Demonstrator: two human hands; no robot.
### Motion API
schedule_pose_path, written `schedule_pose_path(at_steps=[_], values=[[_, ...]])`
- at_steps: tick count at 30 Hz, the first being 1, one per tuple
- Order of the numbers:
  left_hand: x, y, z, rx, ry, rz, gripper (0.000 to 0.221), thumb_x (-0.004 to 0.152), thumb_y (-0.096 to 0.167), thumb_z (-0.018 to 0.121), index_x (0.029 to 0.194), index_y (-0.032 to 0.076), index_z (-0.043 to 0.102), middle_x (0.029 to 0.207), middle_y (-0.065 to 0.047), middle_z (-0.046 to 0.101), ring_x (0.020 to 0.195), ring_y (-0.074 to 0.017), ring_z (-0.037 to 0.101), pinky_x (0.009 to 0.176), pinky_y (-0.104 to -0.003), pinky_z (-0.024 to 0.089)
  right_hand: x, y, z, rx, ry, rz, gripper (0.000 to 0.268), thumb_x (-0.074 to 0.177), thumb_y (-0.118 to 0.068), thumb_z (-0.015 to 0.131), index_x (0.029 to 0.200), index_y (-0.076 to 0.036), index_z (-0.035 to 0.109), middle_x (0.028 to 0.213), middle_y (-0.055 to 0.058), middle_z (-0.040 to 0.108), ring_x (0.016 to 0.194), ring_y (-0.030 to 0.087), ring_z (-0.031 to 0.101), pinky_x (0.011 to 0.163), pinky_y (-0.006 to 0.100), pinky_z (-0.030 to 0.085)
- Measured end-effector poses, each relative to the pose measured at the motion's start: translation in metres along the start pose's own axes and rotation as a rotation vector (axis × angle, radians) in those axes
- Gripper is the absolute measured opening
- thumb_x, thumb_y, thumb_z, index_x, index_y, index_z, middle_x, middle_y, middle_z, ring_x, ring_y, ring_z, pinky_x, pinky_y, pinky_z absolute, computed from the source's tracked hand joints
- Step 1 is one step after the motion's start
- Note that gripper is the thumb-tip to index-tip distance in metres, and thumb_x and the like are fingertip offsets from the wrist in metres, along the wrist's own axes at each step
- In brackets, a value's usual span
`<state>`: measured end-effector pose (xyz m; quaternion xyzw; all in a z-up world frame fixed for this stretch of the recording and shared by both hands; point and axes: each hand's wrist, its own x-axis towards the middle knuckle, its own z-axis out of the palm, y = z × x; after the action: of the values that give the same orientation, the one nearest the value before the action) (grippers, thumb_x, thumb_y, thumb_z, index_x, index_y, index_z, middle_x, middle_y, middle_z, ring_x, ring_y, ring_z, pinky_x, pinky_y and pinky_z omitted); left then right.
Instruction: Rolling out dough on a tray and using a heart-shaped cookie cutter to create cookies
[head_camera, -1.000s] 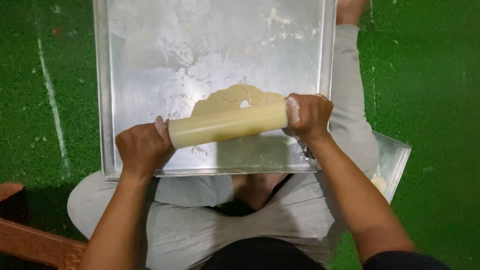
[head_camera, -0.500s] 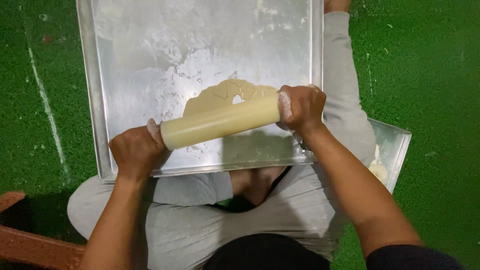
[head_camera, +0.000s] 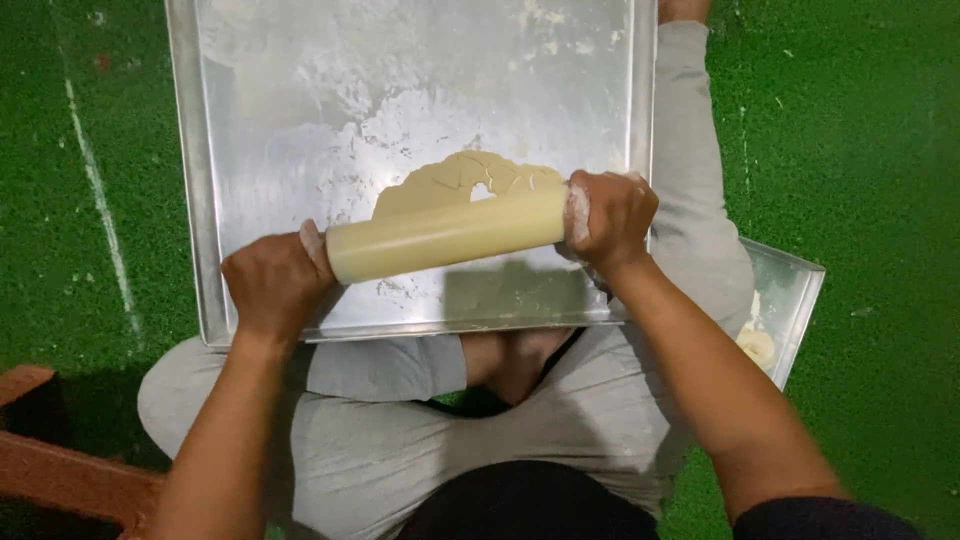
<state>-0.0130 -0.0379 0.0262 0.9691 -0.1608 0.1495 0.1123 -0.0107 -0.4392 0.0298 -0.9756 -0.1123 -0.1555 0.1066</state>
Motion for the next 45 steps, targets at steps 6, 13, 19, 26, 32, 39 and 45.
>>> schedule_pose_path(at_steps=[6,13,19,26,32,39,45], values=[[0.0,0.002,-0.003,-0.007,-0.019,-0.019,0.051,0.109,0.013,0.057,0.058,0.013,0.065,0.049,-0.008,0.056,0.044,-0.0256,0.057,0.043,-0.034,0.038,0.002,0.013,0.013,-0.052,0.008,-0.051,0.041,0.097,-0.037,0.055,0.061,-0.018,0.048,0.047,0.001,0.046,0.047,0.028,0.057,0.057,0.043,0.044],[-0.003,0.001,0.004,0.018,-0.005,-0.031,0.053,0.108,0.016,0.056,0.056,0.014,0.063,0.047,-0.007,0.053,0.043,-0.0253,0.056,0.043,-0.034,0.039,0.003,0.012,0.013,-0.01,0.049,-0.066,0.036,0.096,-0.042,0.053,0.067,-0.022,0.048,0.049,-0.001,0.043,0.049,0.024,0.058,0.058,0.038,0.044],[0.007,0.013,-0.013,-0.222,-0.046,-0.24,0.054,0.11,0.011,0.051,0.058,0.008,0.066,0.048,-0.013,0.057,0.043,-0.0313,0.059,0.045,-0.037,0.036,0.029,-0.007,-0.01,0.087,0.059,-0.031,0.036,0.1,-0.028,0.054,0.067,-0.013,0.057,0.053,0.005,0.053,0.055,0.028,0.057,0.064,0.043,0.046],[-0.002,-0.021,0.012,-0.176,0.196,-0.34,0.064,0.115,0.017,0.053,0.054,-0.001,0.059,0.043,-0.009,0.036,0.039,-0.0222,0.024,0.041,-0.037,0.023,0.055,-0.032,-0.027,0.8,0.483,0.201,0.03,0.11,-0.027,0.028,0.114,-0.01,0.052,0.101,0.009,0.057,0.086,0.021,0.057,0.08,0.036,0.059],[0.004,-0.033,0.014,-0.439,0.487,-0.526,0.06,0.116,0.018,0.044,0.064,-0.003,0.063,0.049,-0.022,0.044,0.049,-0.0332,0.038,0.051,-0.041,0.033,0.062,-0.063,0.013,0.387,-0.111,0.142,0.028,0.094,-0.028,0.081,0.116,-0.013,0.072,0.102,0.012,0.068,0.098,0.034,0.066,0.095,0.047,0.049],[0.006,-0.029,0.002,-0.627,0.52,-0.637,0.064,0.116,0.018,0.041,0.059,0.001,0.064,0.043,-0.012,0.043,0.049,-0.017,0.035,0.052,-0.038,0.034,0.088,-0.098,0.007,0.186,-0.488,0.078,0.041,0.085,-0.027,0.086,0.122,-0.013,0.077,0.106,0.015,0.068,0.1,0.034,0.065,0.092,0.047,0.047],[0.005,-0.033,0.006,-0.575,0.532,-0.586,0.056,0.113,0.01,0.048,0.061,-0.005,0.065,0.043,-0.018,0.036,0.055,-0.0139,0.031,0.05,-0.038,0.031,0.092,-0.095,0.014,0.226,-0.524,0.135,0.042,0.078,-0.021,0.089,0.116,-0.009,0.075,0.103,0.014,0.067,0.101,0.036,0.065,0.09,0.049,0.051]])
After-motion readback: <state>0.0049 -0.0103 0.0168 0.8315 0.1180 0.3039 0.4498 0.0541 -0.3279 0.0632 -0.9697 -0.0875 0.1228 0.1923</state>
